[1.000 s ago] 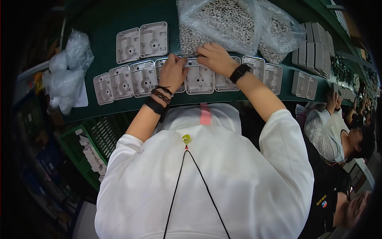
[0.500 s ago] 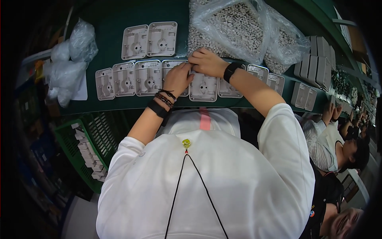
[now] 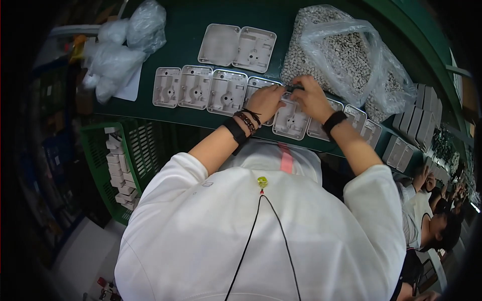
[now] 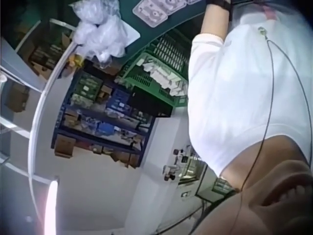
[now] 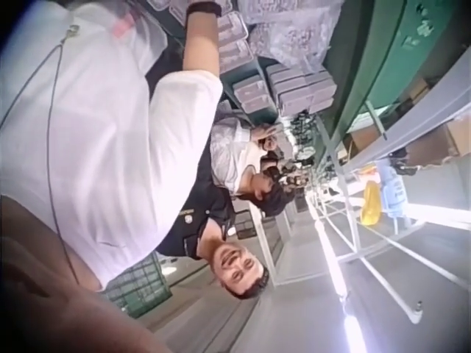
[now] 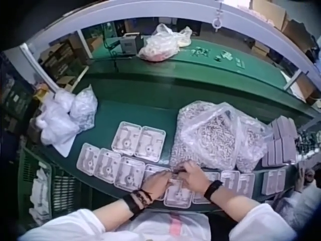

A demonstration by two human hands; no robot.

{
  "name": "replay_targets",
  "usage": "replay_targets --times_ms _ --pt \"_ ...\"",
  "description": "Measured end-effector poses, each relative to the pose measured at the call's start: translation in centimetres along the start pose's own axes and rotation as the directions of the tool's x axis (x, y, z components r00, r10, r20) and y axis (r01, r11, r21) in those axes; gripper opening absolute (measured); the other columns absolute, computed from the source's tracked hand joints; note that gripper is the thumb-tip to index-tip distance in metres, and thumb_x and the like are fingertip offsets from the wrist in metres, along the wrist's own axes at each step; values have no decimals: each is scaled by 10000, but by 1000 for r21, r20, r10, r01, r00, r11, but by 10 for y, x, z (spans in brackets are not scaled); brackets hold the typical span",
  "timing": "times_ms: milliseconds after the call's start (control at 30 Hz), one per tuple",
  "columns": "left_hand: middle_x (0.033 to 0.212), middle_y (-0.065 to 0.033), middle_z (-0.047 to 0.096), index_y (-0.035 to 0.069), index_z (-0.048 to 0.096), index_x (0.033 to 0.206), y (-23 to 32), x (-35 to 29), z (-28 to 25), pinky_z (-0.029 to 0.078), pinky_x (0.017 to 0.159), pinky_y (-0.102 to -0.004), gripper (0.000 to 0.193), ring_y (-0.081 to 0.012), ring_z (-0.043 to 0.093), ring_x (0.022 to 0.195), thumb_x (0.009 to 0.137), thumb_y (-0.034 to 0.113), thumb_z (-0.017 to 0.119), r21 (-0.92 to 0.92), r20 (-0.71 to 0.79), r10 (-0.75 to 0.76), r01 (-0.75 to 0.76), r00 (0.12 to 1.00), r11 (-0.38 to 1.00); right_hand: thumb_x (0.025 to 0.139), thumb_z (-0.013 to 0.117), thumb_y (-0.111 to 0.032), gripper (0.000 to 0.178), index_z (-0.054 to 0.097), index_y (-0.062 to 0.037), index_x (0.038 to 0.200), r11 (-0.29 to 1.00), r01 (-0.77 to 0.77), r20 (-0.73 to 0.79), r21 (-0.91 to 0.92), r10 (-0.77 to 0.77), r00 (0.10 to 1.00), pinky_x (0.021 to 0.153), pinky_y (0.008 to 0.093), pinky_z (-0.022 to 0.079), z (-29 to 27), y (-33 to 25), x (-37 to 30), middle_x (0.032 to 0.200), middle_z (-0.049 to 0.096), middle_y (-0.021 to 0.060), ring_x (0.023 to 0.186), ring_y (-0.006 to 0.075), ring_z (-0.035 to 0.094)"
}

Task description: The person removes plastic bags from a green crate, takes out white plastic housings, and places them on the table. They then pick up small white components from a large bag and insert them into the housings by hand.

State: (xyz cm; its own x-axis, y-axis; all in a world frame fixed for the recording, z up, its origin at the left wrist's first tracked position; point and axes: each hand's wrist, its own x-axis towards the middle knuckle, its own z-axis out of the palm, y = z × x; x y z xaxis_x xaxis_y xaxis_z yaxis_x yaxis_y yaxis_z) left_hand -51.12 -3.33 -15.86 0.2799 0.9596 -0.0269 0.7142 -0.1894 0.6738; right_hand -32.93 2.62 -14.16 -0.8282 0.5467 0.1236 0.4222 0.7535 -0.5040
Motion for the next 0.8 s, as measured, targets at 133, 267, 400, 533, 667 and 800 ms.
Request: replay_targets --times_ms 133,267,400,533,667,800 --pt "902 -110 558 62 431 1146 2 -1 -9 456 674 -307 432 -212 565 775 791 262 574 -188 14 -125 125 992 974 605 581 -44 176 626 -91 769 953 -282 -252 113 302 919 822 399 347 -8 -25 -1 978 483 108 948 292 437" --pt "976 -77 525 78 344 1246 11 -18 -35 440 680 -244 554 -146 537 828 862 474 391 -697 331 -247 413 911 586 658 632 -114 150 602 -94 804 908 -338 -329 249 407 852 787 404 350 -2 -86 5 976 468 128 921 318 429" --pt "1091 -34 480 98 274 1307 21 -32 -52 416 649 -184 698 -113 520 823 838 614 267 -799 425 -159 452 891 397 619 682 -195 214 578 -68 757 869 -366 -299 333 465 833 766 404 358 20 -115 16 980 465 115 898 310 422" --pt "1013 -30 494 101 200 1328 16 -43 -55 355 517 -154 715 -75 484 726 834 607 308 -828 361 -80 359 929 431 602 687 -186 230 564 -53 744 833 -389 -345 394 526 777 762 386 365 21 -128 28 961 474 100 907 302 421" --pt "974 -14 498 99 233 1319 17 -40 -73 285 469 -145 734 -43 435 650 818 631 304 -844 330 -80 332 940 421 607 684 -157 247 548 -34 772 842 -351 -376 410 507 776 774 367 371 12 -131 34 897 481 100 882 303 435" --pt "1030 -27 485 95 348 1245 9 -39 -79 241 445 -137 593 -17 398 606 872 552 288 -843 325 -185 373 927 387 672 664 -134 187 548 -27 773 761 -229 -400 607 542 739 742 334 410 6 -119 32 860 507 94 843 260 501"
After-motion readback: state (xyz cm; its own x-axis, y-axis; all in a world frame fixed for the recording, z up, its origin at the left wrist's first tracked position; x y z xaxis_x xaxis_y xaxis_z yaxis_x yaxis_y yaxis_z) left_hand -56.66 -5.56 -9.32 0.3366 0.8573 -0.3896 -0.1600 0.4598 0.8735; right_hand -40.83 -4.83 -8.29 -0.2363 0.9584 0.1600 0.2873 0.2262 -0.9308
